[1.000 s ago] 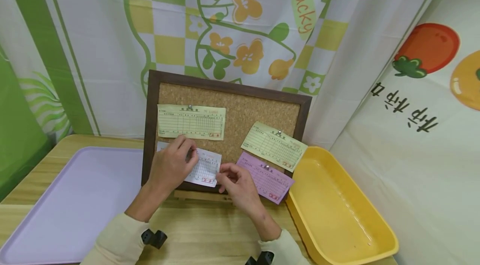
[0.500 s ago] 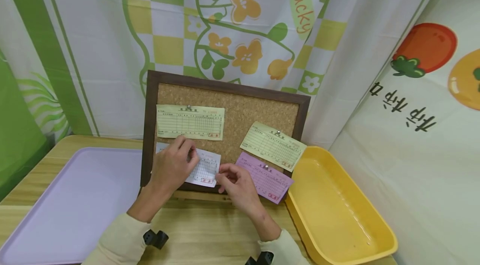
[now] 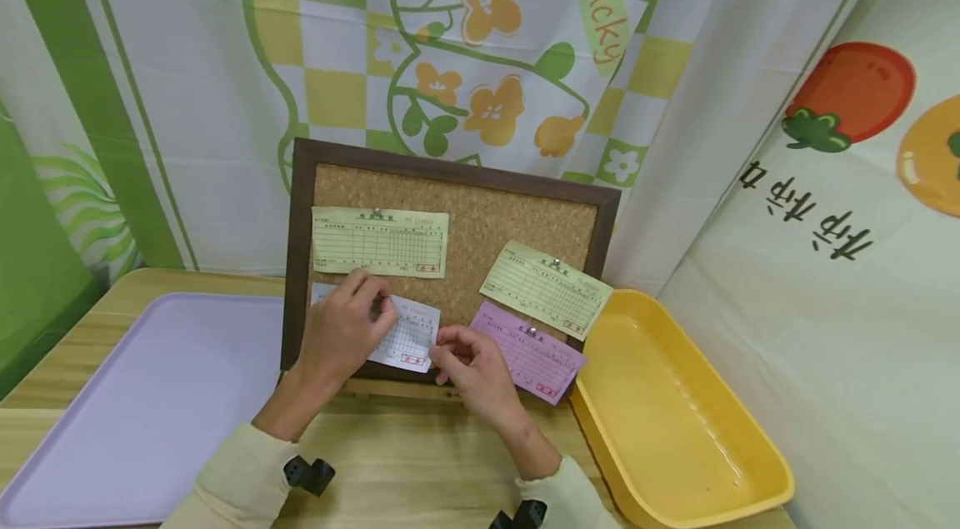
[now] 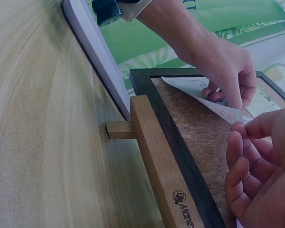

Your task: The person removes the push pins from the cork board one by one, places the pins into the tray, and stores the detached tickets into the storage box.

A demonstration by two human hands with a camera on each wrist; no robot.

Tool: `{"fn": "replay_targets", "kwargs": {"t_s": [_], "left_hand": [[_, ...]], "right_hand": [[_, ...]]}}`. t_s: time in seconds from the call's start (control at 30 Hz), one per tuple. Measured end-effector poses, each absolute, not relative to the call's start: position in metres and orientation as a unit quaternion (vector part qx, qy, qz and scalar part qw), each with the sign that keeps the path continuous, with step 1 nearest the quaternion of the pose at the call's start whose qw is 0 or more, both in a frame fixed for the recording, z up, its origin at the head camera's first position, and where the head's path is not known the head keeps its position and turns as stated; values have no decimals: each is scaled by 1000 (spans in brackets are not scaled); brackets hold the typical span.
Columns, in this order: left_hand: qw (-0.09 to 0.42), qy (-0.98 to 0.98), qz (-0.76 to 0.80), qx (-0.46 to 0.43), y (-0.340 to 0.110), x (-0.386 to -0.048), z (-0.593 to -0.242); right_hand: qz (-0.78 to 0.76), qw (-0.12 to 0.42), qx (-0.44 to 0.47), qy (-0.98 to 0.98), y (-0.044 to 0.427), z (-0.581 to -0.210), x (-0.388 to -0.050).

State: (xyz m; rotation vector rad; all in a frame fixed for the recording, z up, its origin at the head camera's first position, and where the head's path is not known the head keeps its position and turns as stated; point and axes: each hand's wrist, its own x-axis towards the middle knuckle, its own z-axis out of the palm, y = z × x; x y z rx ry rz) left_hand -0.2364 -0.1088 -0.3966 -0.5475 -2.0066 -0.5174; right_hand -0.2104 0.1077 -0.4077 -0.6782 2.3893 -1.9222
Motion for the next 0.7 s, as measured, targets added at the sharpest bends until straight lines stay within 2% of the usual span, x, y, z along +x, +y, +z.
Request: {"fn": "replay_targets", "kwargs": {"t_s": [0.7], "left_hand": [[479, -820, -228, -215, -108, -238, -400]], "right_hand": [[-617, 6, -206, 759, 107, -409, -211]]}}
